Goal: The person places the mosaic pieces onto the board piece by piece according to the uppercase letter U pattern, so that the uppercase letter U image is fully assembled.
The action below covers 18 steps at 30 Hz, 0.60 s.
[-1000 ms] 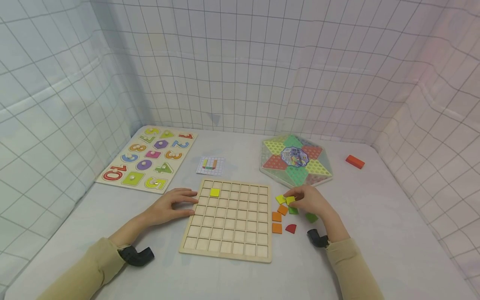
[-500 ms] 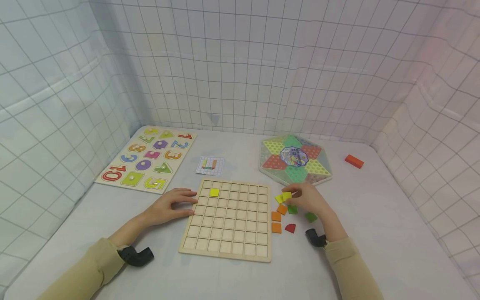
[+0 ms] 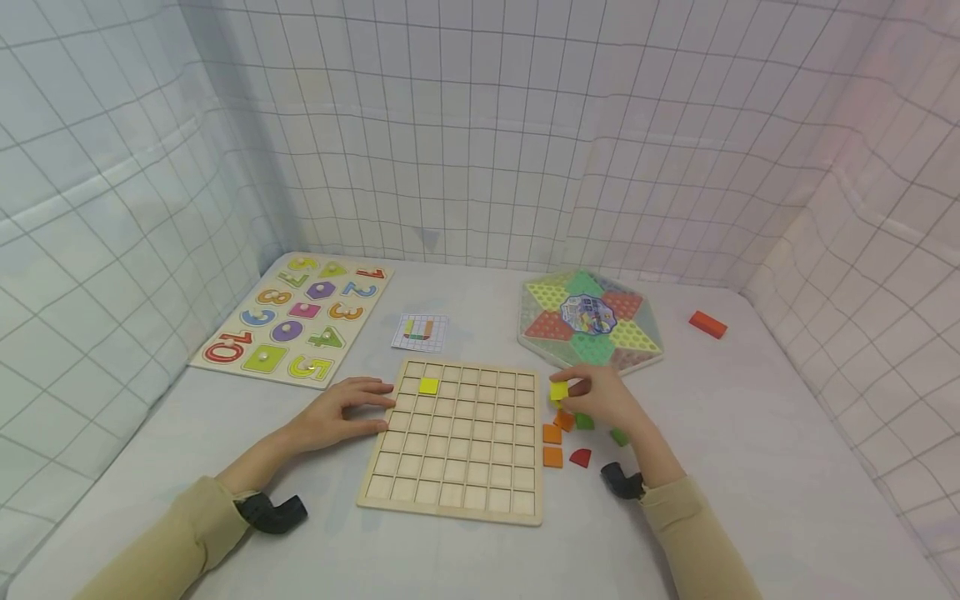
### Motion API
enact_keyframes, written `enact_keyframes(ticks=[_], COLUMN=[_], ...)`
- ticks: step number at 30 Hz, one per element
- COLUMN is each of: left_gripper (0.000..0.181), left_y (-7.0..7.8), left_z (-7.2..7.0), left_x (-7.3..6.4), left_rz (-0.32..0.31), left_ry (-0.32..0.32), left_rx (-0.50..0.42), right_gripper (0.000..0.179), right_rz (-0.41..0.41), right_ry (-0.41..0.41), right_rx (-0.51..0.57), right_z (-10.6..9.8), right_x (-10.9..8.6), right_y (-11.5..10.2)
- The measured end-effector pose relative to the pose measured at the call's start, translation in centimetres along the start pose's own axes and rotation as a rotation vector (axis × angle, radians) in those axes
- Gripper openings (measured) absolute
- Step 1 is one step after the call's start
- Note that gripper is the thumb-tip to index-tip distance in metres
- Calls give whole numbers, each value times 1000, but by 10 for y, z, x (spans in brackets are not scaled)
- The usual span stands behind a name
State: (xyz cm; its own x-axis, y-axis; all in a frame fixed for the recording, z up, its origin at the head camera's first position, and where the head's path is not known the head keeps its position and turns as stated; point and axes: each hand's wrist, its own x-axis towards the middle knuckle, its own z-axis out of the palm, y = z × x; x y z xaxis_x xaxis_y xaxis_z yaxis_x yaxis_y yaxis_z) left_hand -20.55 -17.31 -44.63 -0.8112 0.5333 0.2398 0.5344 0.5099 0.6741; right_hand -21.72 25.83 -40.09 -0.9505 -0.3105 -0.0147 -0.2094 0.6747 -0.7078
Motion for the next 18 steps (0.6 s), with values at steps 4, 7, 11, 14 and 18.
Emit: enact_keyframes(ticks=[4, 7, 11, 14, 18], left_gripper=[39, 39, 39, 39, 39], left_y=[0, 0, 0, 1, 0], left_z=[0, 1, 0, 0, 0], left_x=[0, 0, 0, 0, 1], left_rz=[3, 1, -5, -8, 0], left_ry=[1, 1, 1, 0, 0], left_rx=[2, 8, 8, 9, 16], right_gripper=[33, 35, 36, 37, 39], right_rz=[5, 15, 16, -3, -52], right_ry=[-6, -21, -31, -35, -47], right_rx=[51, 76, 90, 93, 88], right_z=[4, 8, 13, 16, 24], right_x=[-1, -1, 0, 1, 6], right_y=[-5, -9, -16, -21, -29])
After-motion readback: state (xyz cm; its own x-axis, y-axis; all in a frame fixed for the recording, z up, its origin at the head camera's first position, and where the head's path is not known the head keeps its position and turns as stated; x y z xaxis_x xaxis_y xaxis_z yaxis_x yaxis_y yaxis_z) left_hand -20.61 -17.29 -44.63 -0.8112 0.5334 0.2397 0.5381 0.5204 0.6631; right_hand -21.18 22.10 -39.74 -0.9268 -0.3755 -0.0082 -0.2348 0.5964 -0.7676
